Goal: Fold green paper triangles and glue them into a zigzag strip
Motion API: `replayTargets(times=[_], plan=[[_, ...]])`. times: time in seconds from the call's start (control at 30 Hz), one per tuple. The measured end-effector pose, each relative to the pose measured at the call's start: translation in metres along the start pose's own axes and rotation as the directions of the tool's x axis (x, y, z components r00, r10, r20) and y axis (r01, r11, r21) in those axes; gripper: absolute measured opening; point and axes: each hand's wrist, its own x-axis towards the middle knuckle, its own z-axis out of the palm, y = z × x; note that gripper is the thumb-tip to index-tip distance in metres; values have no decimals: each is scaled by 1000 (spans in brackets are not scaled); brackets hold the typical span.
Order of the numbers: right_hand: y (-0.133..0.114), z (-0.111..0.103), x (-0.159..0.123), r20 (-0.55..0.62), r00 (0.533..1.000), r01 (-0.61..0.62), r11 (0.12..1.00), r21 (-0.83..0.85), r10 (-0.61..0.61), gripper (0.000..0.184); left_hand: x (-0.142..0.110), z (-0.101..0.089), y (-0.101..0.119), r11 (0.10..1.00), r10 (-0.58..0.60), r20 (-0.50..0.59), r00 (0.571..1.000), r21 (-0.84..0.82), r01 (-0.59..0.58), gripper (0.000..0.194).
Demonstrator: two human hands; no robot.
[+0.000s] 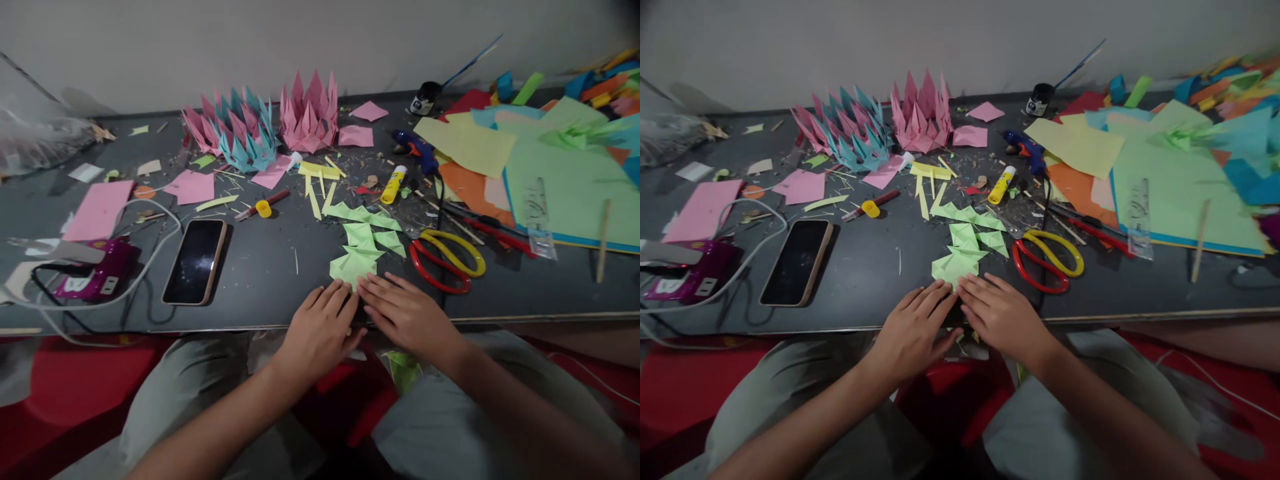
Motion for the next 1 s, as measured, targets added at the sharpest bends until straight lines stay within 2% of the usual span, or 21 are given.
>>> replayTargets(times=[0.17, 0.27, 0.37, 0.43, 0.47, 0.5, 0.6, 0.73, 0.87, 1.0], plan=[[2, -4, -3, 95, 993, -84, 990, 110, 74, 29, 1, -4, -2, 999, -8, 3, 1000, -49, 8, 45], [5, -9, 1, 76, 975, -222, 935, 277, 209, 23, 6, -8, -8, 985, -36, -41, 999, -171, 28, 29], [11, -14, 10, -48, 896, -399, 847, 351, 442, 22, 17, -12, -16, 940, -170, -153, 974, -322, 114, 15], [15, -15, 16, -91, 835, -500, 819, 282, 542, 21, 25, -13, -22, 929, -284, -252, 925, -309, 201, 15], [17, -15, 19, -79, 822, -535, 812, 232, 564, 21, 30, -13, -25, 928, -326, -274, 905, -277, 251, 15], [19, -14, 22, -49, 818, -557, 810, 185, 574, 21, 34, -13, -27, 924, -357, -269, 895, -241, 296, 17], [23, -11, 29, 60, 811, -585, 805, 104, 582, 20, 44, -12, -33, 898, -430, -158, 889, -178, 403, 21], [24, -9, 33, 151, 785, -618, 774, 135, 600, 15, 52, -10, -33, 874, -473, -61, 879, -160, 459, 12], [21, -9, 34, 184, 777, -628, 758, 176, 602, 10, 53, -11, -29, 864, -490, -35, 871, -152, 480, 12], [16, -6, 35, 146, 819, -572, 810, 133, 555, 11, 56, -14, -25, 838, -522, 26, 852, -170, 519, 8]])
